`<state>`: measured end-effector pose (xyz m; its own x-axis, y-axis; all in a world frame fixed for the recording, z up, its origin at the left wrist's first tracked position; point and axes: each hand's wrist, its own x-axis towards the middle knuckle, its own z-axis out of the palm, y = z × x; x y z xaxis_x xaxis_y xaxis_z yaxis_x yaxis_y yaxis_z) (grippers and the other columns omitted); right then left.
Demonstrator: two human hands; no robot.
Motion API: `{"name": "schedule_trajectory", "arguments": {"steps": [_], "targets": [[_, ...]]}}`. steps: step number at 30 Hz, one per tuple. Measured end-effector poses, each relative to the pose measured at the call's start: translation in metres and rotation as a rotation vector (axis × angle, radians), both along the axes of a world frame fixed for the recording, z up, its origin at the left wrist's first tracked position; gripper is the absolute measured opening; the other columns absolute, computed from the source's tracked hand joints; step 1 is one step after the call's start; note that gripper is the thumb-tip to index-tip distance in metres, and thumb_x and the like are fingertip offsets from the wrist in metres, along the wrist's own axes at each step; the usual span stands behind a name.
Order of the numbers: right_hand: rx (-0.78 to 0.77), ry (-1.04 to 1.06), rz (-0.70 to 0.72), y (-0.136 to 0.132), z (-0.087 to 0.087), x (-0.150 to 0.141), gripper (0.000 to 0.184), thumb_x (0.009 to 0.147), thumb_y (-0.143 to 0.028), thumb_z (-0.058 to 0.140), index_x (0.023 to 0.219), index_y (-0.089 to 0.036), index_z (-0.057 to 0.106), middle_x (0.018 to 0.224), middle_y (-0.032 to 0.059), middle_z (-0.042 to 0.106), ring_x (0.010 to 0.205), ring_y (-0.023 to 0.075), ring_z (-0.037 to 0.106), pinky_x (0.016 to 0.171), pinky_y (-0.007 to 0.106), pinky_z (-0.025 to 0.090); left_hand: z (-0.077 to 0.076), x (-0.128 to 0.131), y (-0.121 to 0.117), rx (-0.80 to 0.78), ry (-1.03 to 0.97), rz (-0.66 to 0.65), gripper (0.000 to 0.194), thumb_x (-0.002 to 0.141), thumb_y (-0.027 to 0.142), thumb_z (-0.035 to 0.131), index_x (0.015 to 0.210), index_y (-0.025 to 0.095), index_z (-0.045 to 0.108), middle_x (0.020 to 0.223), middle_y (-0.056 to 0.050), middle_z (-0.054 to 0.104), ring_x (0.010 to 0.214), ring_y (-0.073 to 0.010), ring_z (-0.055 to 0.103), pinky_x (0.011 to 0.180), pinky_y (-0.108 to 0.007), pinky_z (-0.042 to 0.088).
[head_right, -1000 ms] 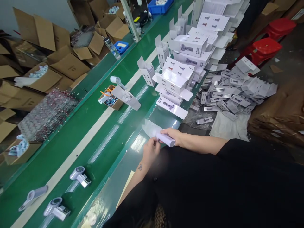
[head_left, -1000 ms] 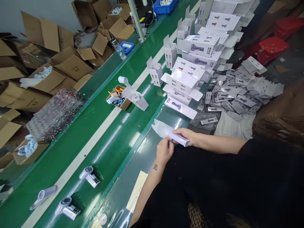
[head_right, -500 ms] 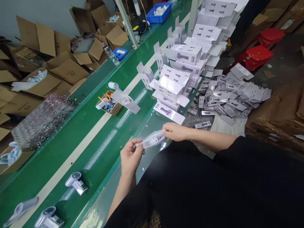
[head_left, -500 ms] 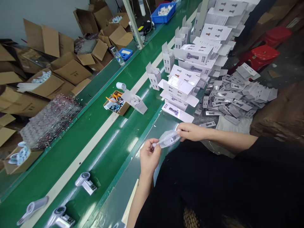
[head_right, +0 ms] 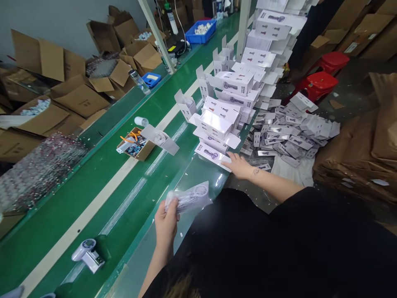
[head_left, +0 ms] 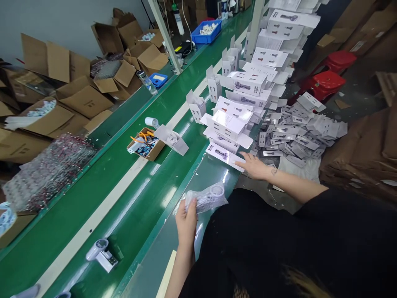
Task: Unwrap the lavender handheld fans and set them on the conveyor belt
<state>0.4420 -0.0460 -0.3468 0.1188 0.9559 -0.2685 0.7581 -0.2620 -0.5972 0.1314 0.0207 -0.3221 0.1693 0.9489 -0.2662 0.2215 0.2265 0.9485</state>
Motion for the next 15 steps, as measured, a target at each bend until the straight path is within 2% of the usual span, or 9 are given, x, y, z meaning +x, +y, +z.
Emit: {"name": "schedule_trajectory", "arguments": {"steps": [2, 4, 5, 7, 12, 15], "targets": [[-0.034, -0.198, 0.048, 0.0, -0.022, 0.023, 0.058, 0.07, -0.002, 0.06, 0.125, -0.021, 0.055, 0.149, 0.0165, 0.023, 0.133, 0.0392, 0.026, 0.099, 0.057, 0.032, -0.002, -0.009, 0.004, -0.142, -0.122, 0.093, 0.029, 0.071, 0.042, 0.069, 0.081, 0.016, 0.059, 0.057, 0.007, 0.047, 0.043, -0.0051, 0.038, 0.036, -0.017, 0.028], [-0.015, -0.229, 0.139, 0.003, -0.035, 0.031, 0.046, 0.079, -0.006, 0.051, 0.123, -0.017, 0.057, 0.145, 0.0172, 0.032, 0.13, 0.0347, 0.031, 0.1, 0.053, 0.033, -0.003, -0.017, 0.006, -0.211, -0.212, 0.153, 0.034, 0.067, 0.041, 0.072, 0.084, 0.015, 0.059, 0.061, 0.007, 0.049, 0.044, -0.0043, 0.039, 0.034, -0.016, 0.027], [0.015, -0.219, 0.177, 0.007, -0.036, 0.029, 0.04, 0.084, -0.011, 0.047, 0.122, -0.015, 0.058, 0.139, 0.0174, 0.04, 0.128, 0.0316, 0.034, 0.101, 0.05, 0.034, -0.004, -0.021, 0.006, -0.227, -0.239, 0.18, 0.035, 0.066, 0.041, 0.074, 0.084, 0.015, 0.058, 0.062, 0.007, 0.049, 0.044, -0.004, 0.039, 0.033, -0.015, 0.026], [0.108, -0.192, 0.216, 0.017, -0.027, 0.018, 0.035, 0.09, -0.021, 0.04, 0.118, -0.015, 0.06, 0.126, 0.016, 0.051, 0.121, 0.0274, 0.04, 0.103, 0.046, 0.034, -0.003, -0.03, 0.007, -0.235, -0.281, 0.24, 0.037, 0.063, 0.039, 0.077, 0.082, 0.015, 0.057, 0.062, 0.007, 0.05, 0.045, -0.0035, 0.04, 0.033, -0.015, 0.026], [0.445, -0.05, 0.226, 0.062, 0.028, -0.035, 0.031, 0.091, -0.035, 0.041, 0.108, -0.024, 0.065, 0.107, 0.0103, 0.059, 0.105, 0.0247, 0.048, 0.097, 0.042, 0.037, 0.008, -0.06, 0.015, -0.175, -0.422, 0.409, 0.048, 0.053, 0.042, 0.083, 0.084, 0.015, 0.057, 0.068, 0.004, 0.056, 0.045, -0.003, 0.042, 0.031, -0.014, 0.024], [0.416, 0.032, 0.297, 0.088, 0.043, -0.072, 0.028, 0.09, -0.035, 0.043, 0.1, -0.023, 0.066, 0.095, 0.0092, 0.06, 0.097, 0.0238, 0.05, 0.09, 0.038, 0.041, 0.018, -0.067, 0.021, -0.134, -0.538, 0.413, 0.054, 0.048, 0.047, 0.085, 0.083, 0.015, 0.058, 0.07, 0.003, 0.057, 0.045, -0.0021, 0.04, 0.032, -0.014, 0.023]]}}
